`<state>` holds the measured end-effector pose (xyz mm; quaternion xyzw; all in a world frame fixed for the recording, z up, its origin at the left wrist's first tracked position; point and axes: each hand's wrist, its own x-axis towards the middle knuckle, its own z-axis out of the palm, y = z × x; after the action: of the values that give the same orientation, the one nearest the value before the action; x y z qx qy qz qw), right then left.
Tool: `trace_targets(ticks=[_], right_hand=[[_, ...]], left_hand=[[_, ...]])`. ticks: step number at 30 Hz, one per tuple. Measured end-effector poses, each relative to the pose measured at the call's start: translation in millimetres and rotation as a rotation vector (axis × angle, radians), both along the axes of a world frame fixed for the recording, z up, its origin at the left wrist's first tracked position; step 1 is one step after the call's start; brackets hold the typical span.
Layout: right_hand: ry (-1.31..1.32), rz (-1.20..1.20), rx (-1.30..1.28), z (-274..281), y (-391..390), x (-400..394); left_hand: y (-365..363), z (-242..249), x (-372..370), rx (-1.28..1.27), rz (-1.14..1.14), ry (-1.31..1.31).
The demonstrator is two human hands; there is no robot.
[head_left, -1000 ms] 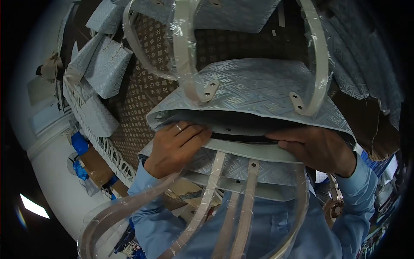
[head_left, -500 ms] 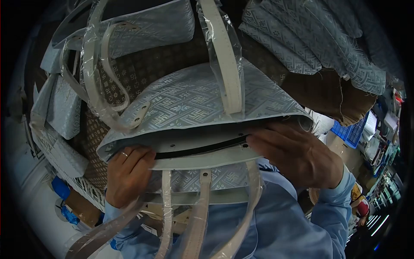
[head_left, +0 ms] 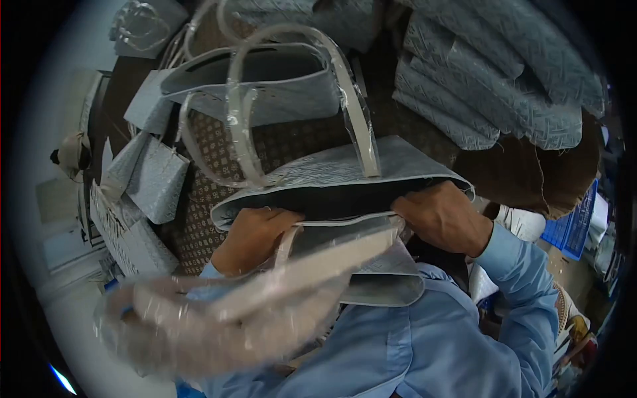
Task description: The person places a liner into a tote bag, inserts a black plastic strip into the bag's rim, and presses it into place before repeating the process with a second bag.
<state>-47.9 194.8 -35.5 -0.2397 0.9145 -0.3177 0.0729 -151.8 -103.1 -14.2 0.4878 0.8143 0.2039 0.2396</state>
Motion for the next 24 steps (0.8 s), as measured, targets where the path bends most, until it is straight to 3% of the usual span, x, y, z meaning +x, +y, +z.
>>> trace_targets(ticks=[2,3,5,7,9,12,14,16,17,18,19,20,22,23,24], right_hand=[[0.084,0.006,0.031,1.4,1.0,0.0],[0.126,0.000,0.048,3.2,-0.2,-0.1],[0.188,0.005,0.087,8.8,-6.8,-4.5],[0.247,0.007,0.114,11.2,-16.7,-9.5],[0.434,-0.016,0.159,9.8,-27.4,-17.9],[0.531,-0.073,0.200,12.9,-57.5,-63.6],[0.579,-0.115,0.154,9.1,-81.4,-107.6],[0.624,-0.153,0.114,-25.6,-103.2,-144.8],[0.600,-0.158,0.135,-40.3,-110.6,-157.4],[0.619,-0.153,0.186,-49.5,-113.7,-170.8],[0.641,-0.145,0.231,-41.8,-119.3,-168.2],[0.617,-0.188,-0.055,-37.5,-115.5,-158.7],[0.364,-0.211,0.215,-76.7,-110.1,-209.1],[0.192,-0.172,-0.106,-95.4,-105.4,-212.4],[0.470,-0.023,0.275,-62.5,-108.3,-199.6]], left_hand=[[-23.9,-1.0,3.1,0.246,0.263,-0.556],[-32.2,-13.0,1.9,0.273,0.276,-0.515],[-45.1,-30.1,-4.0,-0.001,0.045,0.442],[-29.6,12.4,7.8,-0.019,0.190,0.491],[-42.2,21.9,-23.9,0.099,0.190,0.714],[-113.5,15.1,-113.3,0.001,0.099,-0.045],[-87.4,32.4,-90.6,-0.004,0.414,0.999],[-97.9,28.8,-87.8,0.044,0.735,1.106],[-102.4,36.4,-72.3,0.189,0.818,0.902],[-133.9,5.6,-74.3,0.548,0.774,0.701],[-134.6,13.5,-43.5,0.454,0.901,0.730],[-133.9,18.3,-9.7,0.359,1.049,0.756],[-142.2,-2.0,53.4,0.491,1.305,0.585],[-147.1,-11.7,85.1,0.572,1.452,0.462],[-163.3,-33.3,113.0,0.565,1.468,0.570]])
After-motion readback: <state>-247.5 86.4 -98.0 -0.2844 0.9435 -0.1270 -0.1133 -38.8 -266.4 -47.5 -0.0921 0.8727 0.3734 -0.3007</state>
